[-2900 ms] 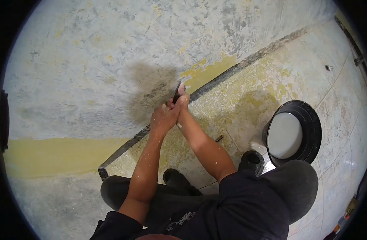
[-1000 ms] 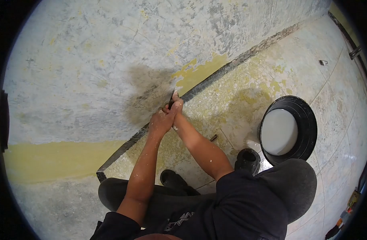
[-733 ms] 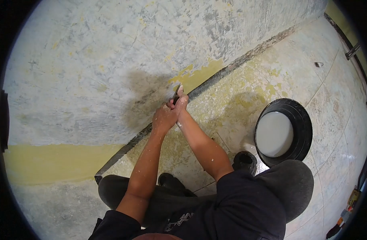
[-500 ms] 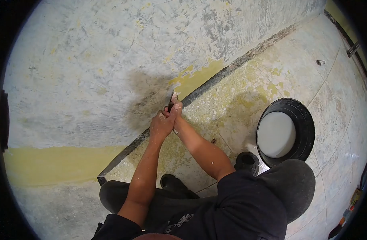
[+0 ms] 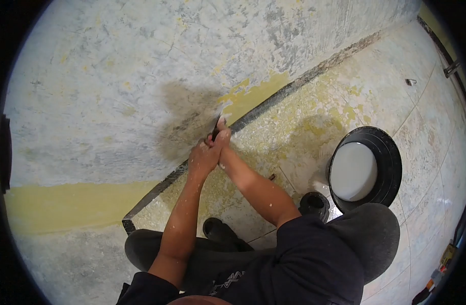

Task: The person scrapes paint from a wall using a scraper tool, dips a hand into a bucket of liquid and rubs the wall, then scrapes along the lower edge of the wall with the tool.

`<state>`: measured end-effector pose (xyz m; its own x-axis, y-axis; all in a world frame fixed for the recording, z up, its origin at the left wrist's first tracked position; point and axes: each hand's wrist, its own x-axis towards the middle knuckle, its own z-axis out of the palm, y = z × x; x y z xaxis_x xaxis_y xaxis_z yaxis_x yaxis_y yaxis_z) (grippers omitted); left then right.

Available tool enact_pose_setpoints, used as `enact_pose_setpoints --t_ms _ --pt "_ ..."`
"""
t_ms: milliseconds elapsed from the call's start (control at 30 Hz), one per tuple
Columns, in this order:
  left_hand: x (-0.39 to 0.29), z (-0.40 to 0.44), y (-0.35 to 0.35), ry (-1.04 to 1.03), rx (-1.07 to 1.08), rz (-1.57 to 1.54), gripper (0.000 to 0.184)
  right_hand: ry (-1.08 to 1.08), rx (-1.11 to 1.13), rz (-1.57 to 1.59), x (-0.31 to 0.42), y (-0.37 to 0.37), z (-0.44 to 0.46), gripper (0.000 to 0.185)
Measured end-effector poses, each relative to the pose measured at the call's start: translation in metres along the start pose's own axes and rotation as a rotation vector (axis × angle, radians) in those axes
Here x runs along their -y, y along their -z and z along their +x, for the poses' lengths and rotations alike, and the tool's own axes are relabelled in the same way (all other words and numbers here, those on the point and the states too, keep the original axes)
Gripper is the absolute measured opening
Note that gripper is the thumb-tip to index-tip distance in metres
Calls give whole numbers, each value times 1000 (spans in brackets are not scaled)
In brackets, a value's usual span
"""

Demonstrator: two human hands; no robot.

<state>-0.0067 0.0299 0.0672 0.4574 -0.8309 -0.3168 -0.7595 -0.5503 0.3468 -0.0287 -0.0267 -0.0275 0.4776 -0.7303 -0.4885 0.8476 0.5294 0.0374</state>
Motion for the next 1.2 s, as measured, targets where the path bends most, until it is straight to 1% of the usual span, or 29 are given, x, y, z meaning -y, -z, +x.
enact_pose_setpoints --t_ms 67,133,233,267,300,333,400,433,500,533,600,633,700,733,833,967,1033,1067,1133,1167,1200 --pt "5 2 7 11 -25 30 72 -22 -23 -14 -10 -2 -3 41" --pt "8 -3 13 58 30 3 73 -47 -67 -12 -20 -3 -6 41" --pt "0 -3 12 97 56 10 74 -17 -96 -61 -9 1 -2 39" --pt "-3 1 9 87 50 2 74 31 -30 -55 -2 5 3 39" --pt "-8 5 6 18 46 -12 74 80 38 -44 8 0 2 39" --pt "-14 7 2 -50 46 -26 74 92 44 -44 18 -4 2 39" --pt "-33 8 -1 -65 36 -15 73 203 -80 -115 39 -10 2 41" --pt "-40 7 0 -69 23 3 73 206 -80 -116 45 -7 4 41" --pt "-42 7 -1 -55 20 4 72 171 81 -36 51 -5 6 39" --pt "-43 7 -1 -43 18 8 72 171 83 -36 49 -6 6 39" --pt "-27 9 -5 -35 12 -5 72 139 -134 -21 36 -11 4 41" --pt "-20 7 -4 -24 7 -23 72 136 -134 -18 27 -6 5 41" --pt "-8 -1 1 27 36 -40 72 119 -27 -77 5 4 -1 41" --pt "-5 -4 4 70 64 -58 72 56 -15 -112 1 7 -4 41" --pt "-2 -2 3 100 61 -32 73 43 -53 -98 -1 8 1 39" --pt "2 7 -13 26 29 -97 74 84 -55 -144 11 8 3 40" --pt "-5 12 -18 -48 25 -114 74 123 11 -190 20 17 13 42" --pt "-8 11 -20 -50 29 -116 74 126 7 -191 24 22 16 42" --pt "-11 10 -20 -73 13 -150 74 115 81 -188 29 21 14 40" --pt "-12 10 -16 -70 10 -149 74 111 83 -188 30 19 15 40" --pt "-12 8 -12 -57 43 -126 75 35 76 -106 31 18 15 40"
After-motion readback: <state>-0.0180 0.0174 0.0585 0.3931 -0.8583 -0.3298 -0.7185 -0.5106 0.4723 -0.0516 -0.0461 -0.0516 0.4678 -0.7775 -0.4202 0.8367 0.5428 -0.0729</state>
